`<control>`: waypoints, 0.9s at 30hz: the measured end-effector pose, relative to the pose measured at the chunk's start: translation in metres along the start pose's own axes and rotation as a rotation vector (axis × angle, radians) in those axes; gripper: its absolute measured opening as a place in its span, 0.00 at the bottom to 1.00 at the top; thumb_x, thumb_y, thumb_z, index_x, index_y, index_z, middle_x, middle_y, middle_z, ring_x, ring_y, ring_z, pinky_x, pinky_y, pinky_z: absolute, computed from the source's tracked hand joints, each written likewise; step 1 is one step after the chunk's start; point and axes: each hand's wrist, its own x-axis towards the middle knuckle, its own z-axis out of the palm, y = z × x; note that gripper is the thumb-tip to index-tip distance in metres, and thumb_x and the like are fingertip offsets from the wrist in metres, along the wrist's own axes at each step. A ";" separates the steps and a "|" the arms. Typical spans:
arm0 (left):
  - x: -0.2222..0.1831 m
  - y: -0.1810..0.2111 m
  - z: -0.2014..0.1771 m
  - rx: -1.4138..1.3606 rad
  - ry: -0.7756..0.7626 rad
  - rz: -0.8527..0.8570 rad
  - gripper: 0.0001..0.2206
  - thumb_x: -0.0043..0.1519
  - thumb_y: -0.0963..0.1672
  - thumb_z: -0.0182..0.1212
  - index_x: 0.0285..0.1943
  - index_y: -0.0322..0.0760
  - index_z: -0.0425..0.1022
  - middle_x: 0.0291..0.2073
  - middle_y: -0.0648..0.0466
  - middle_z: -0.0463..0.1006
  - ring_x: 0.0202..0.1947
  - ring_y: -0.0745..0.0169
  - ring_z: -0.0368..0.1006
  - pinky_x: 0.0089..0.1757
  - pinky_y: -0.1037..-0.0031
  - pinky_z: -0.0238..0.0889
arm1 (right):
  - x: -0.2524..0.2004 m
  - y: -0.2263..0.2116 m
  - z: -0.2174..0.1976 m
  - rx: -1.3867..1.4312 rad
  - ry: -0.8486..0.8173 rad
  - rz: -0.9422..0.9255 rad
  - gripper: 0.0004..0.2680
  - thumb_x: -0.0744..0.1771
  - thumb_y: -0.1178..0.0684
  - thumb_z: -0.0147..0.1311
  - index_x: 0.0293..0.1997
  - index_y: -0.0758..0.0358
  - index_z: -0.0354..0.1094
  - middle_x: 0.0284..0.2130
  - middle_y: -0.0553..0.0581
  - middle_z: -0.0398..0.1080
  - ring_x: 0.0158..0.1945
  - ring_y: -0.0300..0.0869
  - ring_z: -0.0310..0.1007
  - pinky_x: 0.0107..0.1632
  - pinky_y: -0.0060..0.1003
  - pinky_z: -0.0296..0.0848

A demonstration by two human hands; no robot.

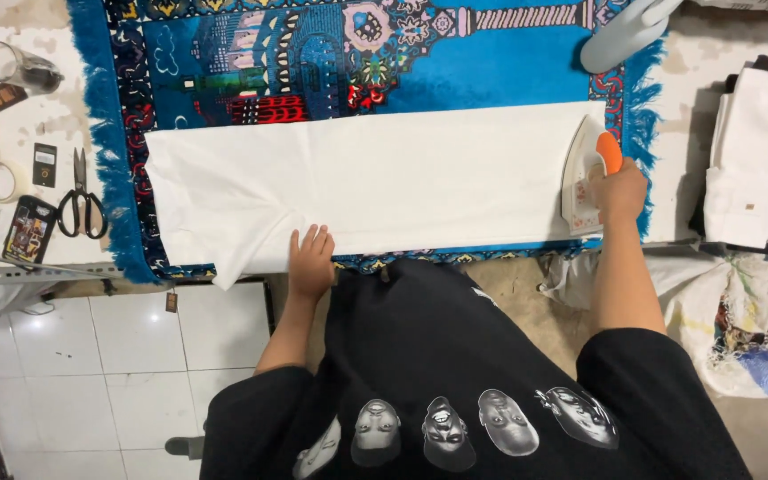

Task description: Ironing and folding a white shirt on a padded surface using a hand iron and spray bottle.

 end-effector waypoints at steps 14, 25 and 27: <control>0.002 0.033 -0.008 -0.008 -0.205 -0.298 0.33 0.57 0.37 0.60 0.75 0.47 0.64 0.67 0.51 0.70 0.72 0.51 0.58 0.67 0.42 0.39 | 0.002 -0.127 -0.058 0.072 -0.484 -0.265 0.19 0.63 0.49 0.58 0.61 0.62 0.73 0.38 0.78 0.74 0.39 0.66 0.76 0.46 0.55 0.74; -0.007 0.027 -0.013 0.018 -0.334 -0.319 0.34 0.61 0.41 0.59 0.79 0.49 0.55 0.75 0.57 0.60 0.76 0.57 0.49 0.69 0.41 0.31 | 0.081 -0.082 0.006 -0.132 -0.326 -0.313 0.18 0.64 0.39 0.59 0.59 0.50 0.75 0.44 0.69 0.77 0.52 0.63 0.76 0.54 0.56 0.74; -0.009 0.027 -0.022 0.007 -0.381 -0.340 0.35 0.61 0.42 0.59 0.80 0.50 0.53 0.77 0.60 0.55 0.77 0.58 0.47 0.69 0.40 0.29 | 0.102 -0.057 0.022 -0.049 -0.159 -0.205 0.15 0.64 0.45 0.61 0.56 0.54 0.77 0.35 0.65 0.77 0.38 0.59 0.80 0.45 0.54 0.79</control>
